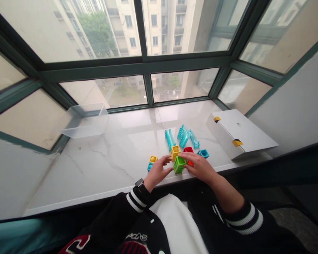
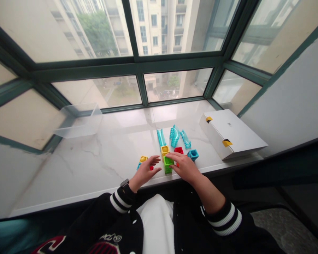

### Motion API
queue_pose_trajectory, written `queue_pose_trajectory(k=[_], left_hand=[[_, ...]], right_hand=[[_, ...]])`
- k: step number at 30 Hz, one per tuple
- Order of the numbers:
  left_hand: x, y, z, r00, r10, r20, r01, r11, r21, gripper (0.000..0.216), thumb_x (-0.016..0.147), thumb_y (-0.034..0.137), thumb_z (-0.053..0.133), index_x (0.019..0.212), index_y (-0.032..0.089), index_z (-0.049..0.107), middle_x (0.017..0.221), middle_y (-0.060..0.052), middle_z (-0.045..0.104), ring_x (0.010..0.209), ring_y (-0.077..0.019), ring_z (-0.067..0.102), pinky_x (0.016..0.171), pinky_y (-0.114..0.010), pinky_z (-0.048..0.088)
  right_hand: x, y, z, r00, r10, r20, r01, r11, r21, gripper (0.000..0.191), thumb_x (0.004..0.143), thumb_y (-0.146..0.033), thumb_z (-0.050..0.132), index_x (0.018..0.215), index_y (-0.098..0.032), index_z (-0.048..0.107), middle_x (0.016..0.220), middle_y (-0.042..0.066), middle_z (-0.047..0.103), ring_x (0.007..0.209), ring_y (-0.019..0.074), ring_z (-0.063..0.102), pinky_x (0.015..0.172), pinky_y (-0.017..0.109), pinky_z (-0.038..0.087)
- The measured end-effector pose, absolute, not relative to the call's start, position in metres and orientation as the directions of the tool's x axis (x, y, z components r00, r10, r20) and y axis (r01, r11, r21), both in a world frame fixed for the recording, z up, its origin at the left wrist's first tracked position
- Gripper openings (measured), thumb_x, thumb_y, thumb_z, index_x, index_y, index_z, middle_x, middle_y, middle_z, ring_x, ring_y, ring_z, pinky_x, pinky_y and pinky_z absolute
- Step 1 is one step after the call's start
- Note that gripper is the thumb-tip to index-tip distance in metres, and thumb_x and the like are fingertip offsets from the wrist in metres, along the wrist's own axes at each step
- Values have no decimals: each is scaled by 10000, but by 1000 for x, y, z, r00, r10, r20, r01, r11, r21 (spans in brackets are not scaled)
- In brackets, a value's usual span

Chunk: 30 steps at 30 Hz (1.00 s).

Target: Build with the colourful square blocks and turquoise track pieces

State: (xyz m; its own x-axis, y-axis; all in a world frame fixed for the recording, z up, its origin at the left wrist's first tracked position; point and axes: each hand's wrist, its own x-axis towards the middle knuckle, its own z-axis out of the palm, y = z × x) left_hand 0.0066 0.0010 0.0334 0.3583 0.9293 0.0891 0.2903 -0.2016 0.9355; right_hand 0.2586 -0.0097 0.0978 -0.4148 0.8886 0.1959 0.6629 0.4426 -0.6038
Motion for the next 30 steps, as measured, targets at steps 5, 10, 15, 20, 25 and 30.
queue_pose_trajectory(k=[5,10,15,20,25,30], left_hand=[[-49,4,34,168,984,66,384,-127,915,400,936,323,688,1325,248,626,1203,-72,760,1068,-216,738,974,-416,610],[-98,-7,17,4,999,40,461,-37,887,388,933,415,674,1274,232,654,1217,-95,746,1119,-251,724,962,-445,612],[-116,-19,-5,-52,998,28,462,-1,887,381,913,433,682,1236,231,680,1245,-99,723,1101,-248,720,952,-441,620],[-104,-20,-20,-17,1000,-9,475,16,880,394,930,439,665,1263,229,668,1290,-114,690,1104,-251,716,949,-438,616],[-90,-17,-33,-2,999,-37,464,34,885,427,944,413,633,1315,202,625,1321,-143,652,1088,-245,709,906,-420,621],[-85,-14,-39,8,1000,-24,482,17,876,406,972,384,596,1325,184,617,1289,-143,651,1046,-233,712,943,-445,605]], right_hand=[[259,-12,101,-429,881,201,670,459,-583,533,917,-142,658,1431,-278,647,1474,80,662,1362,279,631,1170,501,517],[258,-16,113,-430,854,292,657,518,-548,514,905,-220,741,1409,-285,660,1489,101,637,1358,309,618,1152,546,524],[234,-20,137,-377,763,525,555,640,-532,334,989,-214,652,1310,-284,713,1351,100,698,1292,281,644,1120,518,544],[185,-22,145,-426,713,557,446,701,-556,386,1011,-184,595,1374,-292,671,1340,94,703,1242,250,671,1070,456,579],[132,-27,113,-584,776,237,558,597,-576,555,992,-225,614,1538,-183,521,1541,180,568,1414,307,556,1171,497,498],[104,-27,65,-576,797,-179,782,475,-404,822,892,-272,763,1617,-137,401,1680,247,370,1504,403,431,1190,544,443]])
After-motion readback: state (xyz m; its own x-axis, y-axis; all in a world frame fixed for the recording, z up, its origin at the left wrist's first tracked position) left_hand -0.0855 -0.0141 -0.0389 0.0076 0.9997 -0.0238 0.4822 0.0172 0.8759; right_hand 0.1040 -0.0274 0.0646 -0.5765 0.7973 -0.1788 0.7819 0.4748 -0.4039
